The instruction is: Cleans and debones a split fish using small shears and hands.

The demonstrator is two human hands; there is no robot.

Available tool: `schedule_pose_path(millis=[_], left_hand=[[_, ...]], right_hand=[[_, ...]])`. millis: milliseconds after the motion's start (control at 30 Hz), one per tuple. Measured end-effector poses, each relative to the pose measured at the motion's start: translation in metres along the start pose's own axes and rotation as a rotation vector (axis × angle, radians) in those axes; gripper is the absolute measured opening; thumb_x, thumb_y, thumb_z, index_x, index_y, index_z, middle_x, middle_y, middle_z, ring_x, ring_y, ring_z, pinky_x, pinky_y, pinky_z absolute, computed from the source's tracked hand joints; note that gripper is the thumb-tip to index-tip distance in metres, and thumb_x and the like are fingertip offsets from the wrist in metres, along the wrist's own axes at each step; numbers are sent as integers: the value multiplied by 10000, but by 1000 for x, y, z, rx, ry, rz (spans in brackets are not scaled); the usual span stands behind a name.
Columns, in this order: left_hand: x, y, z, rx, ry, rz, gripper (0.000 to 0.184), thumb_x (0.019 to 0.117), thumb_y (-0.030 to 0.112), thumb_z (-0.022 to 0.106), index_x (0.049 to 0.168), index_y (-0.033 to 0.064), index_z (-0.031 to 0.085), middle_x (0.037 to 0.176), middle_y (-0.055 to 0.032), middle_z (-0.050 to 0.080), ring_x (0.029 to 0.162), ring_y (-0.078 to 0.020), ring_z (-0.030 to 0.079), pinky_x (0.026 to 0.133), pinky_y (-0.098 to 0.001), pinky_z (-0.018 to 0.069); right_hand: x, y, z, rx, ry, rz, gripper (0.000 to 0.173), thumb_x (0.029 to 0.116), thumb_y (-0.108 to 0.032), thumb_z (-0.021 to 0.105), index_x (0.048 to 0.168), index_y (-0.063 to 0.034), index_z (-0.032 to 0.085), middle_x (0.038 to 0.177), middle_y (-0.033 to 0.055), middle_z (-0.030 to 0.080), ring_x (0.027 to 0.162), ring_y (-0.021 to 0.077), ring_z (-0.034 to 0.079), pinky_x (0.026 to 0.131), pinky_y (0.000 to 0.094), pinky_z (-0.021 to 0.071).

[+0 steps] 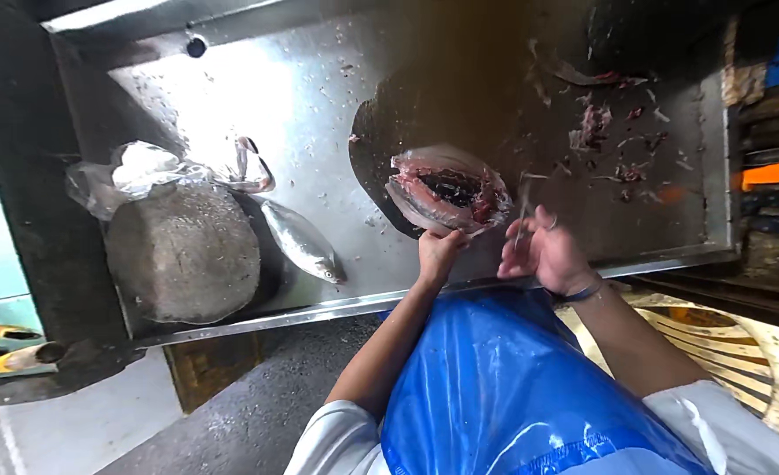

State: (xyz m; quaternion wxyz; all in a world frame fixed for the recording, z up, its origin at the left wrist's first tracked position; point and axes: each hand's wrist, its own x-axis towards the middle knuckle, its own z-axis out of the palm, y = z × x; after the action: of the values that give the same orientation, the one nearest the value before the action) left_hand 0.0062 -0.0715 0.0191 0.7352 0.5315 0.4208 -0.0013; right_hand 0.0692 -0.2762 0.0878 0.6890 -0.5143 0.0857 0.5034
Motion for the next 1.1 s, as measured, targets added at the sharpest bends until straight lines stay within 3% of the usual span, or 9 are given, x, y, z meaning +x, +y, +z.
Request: schedule_pose_path(millis=[100, 233, 300, 433, 600, 733, 833, 967, 1100], left_hand=[[-2, -2, -3, -25, -24, 6, 196, 856, -63, 716, 1032, -82, 631, 868, -171, 745, 749, -244, 759, 713, -388, 665], [3, -3, -2, 3, -22, 30, 192, 821, -71, 734, 989, -75, 641, 844, -167, 737, 725, -250, 753, 699, -409, 668], [4, -5, -3, 30, -10, 32, 190, 838, -49, 733, 1004, -80, 646, 854, -171, 746, 723, -254, 760, 693, -408, 671], [4, -4, -1, 28, -16, 25, 191, 853, -34, 735, 1014, -78, 642, 856, -172, 747, 732, -255, 761, 703, -408, 670], [5, -5, -2, 75, -22, 52, 198, 856, -14, 740, 1026, -70, 652, 866, -162, 748, 731, -250, 759, 705, -408, 669], [3, -5, 3, 43, -38, 34, 201, 859, -30, 710, 1040, -75, 634, 884, -175, 742, 753, -256, 761, 714, -409, 669], [0, -4, 2, 29, -48, 40, 232, 840, -71, 711, 1055, -73, 624, 889, -171, 736, 754, -251, 756, 716, -405, 667], [5, -6, 1, 14, -71, 78, 241, 827, -38, 758, 1037, -72, 645, 877, -175, 747, 752, -269, 757, 717, -428, 666], [3, -7, 2, 11, -62, 71, 235, 839, -29, 729, 1051, -71, 636, 883, -177, 748, 750, -267, 761, 716, -420, 667]], right_hand=[[9, 22, 3, 83, -210, 188, 933, 964, -793, 26, 963, -100, 651, 691, 67, 703, 676, 257, 742, 779, 521, 643], [19, 27, 7, 215, 37, 107, 537, 1079, -542, 401, 781, -142, 601, 554, -38, 534, 503, 125, 593, 667, 410, 626], [15, 22, 7, 247, 77, 24, 501, 1080, -507, 434, 784, -142, 606, 556, -40, 530, 529, 138, 607, 737, 478, 629], [21, 30, -1, 272, -90, 202, 778, 1026, -728, 176, 785, -134, 616, 560, 3, 584, 575, 216, 672, 772, 590, 617], [-1, 11, -1, 4, 58, -236, 397, 1080, -411, 451, 934, -134, 696, 677, -9, 648, 612, 152, 666, 699, 444, 635], [-6, 2, -5, -15, -26, -56, 800, 1000, -723, 29, 1167, -187, 598, 857, 31, 705, 768, 234, 731, 747, 501, 639], [8, 28, 1, 14, -225, 163, 865, 986, -784, 128, 1023, -94, 649, 751, 62, 723, 714, 221, 748, 736, 412, 652], [18, 29, 0, 178, -30, 60, 486, 1066, -506, 461, 785, -145, 625, 567, -50, 540, 542, 114, 603, 724, 419, 624], [4, 16, -9, 233, 0, 5, 695, 1036, -705, 187, 929, -197, 649, 658, -26, 601, 639, 178, 658, 766, 568, 611]])
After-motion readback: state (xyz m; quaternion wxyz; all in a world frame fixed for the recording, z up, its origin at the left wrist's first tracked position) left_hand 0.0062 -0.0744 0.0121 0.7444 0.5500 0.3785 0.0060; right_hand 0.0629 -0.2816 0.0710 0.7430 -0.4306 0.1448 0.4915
